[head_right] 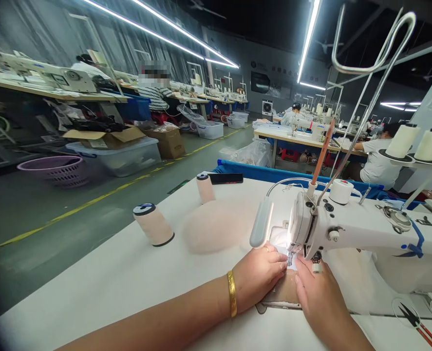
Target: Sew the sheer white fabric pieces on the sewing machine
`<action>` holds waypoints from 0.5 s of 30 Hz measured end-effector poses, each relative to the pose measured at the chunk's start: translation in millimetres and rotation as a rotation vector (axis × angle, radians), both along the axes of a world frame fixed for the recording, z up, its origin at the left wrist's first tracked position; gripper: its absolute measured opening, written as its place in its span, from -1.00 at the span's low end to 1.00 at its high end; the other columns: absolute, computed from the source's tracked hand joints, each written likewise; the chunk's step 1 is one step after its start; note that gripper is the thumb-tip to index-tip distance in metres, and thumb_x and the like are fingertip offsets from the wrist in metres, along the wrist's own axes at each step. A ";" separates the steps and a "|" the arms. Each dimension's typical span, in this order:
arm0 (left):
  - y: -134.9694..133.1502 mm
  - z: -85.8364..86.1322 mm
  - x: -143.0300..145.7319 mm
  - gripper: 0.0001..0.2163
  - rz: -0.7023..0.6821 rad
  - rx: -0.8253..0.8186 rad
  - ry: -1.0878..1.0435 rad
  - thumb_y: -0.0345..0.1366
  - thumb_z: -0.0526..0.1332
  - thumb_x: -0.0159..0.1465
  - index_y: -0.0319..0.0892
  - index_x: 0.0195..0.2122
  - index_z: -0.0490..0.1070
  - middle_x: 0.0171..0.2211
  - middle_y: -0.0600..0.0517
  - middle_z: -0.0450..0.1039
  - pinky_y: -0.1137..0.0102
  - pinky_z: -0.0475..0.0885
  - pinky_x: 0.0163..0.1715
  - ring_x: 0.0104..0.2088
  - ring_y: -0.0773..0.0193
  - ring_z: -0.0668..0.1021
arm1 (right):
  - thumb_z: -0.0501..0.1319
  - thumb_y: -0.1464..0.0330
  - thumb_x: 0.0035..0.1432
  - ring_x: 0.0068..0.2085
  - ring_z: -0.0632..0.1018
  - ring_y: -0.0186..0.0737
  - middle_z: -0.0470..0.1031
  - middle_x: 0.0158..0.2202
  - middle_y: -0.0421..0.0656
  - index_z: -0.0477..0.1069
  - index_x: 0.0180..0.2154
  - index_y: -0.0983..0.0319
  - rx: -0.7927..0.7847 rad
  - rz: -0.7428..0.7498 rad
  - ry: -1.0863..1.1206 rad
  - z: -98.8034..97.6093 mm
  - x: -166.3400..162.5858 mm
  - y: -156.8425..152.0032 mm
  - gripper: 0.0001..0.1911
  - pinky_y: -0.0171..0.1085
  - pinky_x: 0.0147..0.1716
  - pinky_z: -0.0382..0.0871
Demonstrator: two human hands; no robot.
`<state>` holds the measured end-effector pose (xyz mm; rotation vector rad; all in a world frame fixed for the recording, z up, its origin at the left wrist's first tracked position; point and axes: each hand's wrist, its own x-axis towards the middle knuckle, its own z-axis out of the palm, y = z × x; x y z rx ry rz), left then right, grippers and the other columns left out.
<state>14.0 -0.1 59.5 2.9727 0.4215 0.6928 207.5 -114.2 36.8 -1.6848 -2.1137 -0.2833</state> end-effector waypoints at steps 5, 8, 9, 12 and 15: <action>-0.9 4.0 0.7 -0.88 0.073 -0.128 0.122 -0.49 0.17 0.29 -0.20 -0.21 0.46 -0.15 -0.07 0.57 0.25 0.43 -0.13 -0.18 0.08 0.54 | 0.02 0.47 0.44 0.02 0.63 0.04 0.60 0.09 0.00 0.42 0.15 0.19 0.094 0.059 0.031 -4.7 2.0 -1.7 -0.64 0.00 -0.05 0.62; 0.2 7.6 4.7 -0.86 0.124 -0.176 0.133 -0.53 0.18 0.22 -0.22 -0.24 0.45 -0.15 -0.13 0.57 0.22 0.46 -0.10 -0.14 0.02 0.56 | 0.02 0.51 0.42 -0.01 0.64 0.01 0.62 0.03 0.02 0.42 0.12 0.20 0.150 0.106 0.051 -5.0 1.8 -0.8 -0.65 -0.02 -0.07 0.63; 0.8 9.5 5.7 -0.87 0.138 -0.202 0.139 -0.54 0.19 0.19 -0.21 -0.29 0.44 -0.17 -0.15 0.57 0.21 0.47 -0.08 -0.13 0.00 0.56 | 0.03 0.53 0.41 -0.02 0.64 0.01 0.63 0.00 0.01 0.42 0.11 0.20 0.171 0.130 0.057 -3.9 1.3 -0.8 -0.65 -0.02 -0.07 0.63; -0.2 19.4 0.4 -0.86 0.179 -0.313 0.137 -0.57 0.23 0.09 -0.19 -0.42 0.40 -0.24 -0.15 0.59 0.17 0.49 -0.09 -0.14 -0.05 0.59 | 0.03 0.57 0.38 -0.01 0.64 -0.02 0.64 -0.03 -0.02 0.41 0.12 0.17 0.214 0.255 0.074 4.2 -2.7 -3.5 -0.60 -0.04 -0.03 0.62; -10.6 35.7 -23.8 -0.89 0.194 -0.468 0.107 -0.51 0.19 0.13 -0.17 -0.44 0.39 -0.35 -0.06 0.60 0.24 0.52 -0.23 -0.25 0.03 0.63 | 0.10 0.49 0.39 0.17 0.57 0.04 0.55 0.16 0.02 0.27 0.31 0.14 0.161 0.357 0.113 17.4 -12.1 -9.5 -0.50 0.02 0.13 0.54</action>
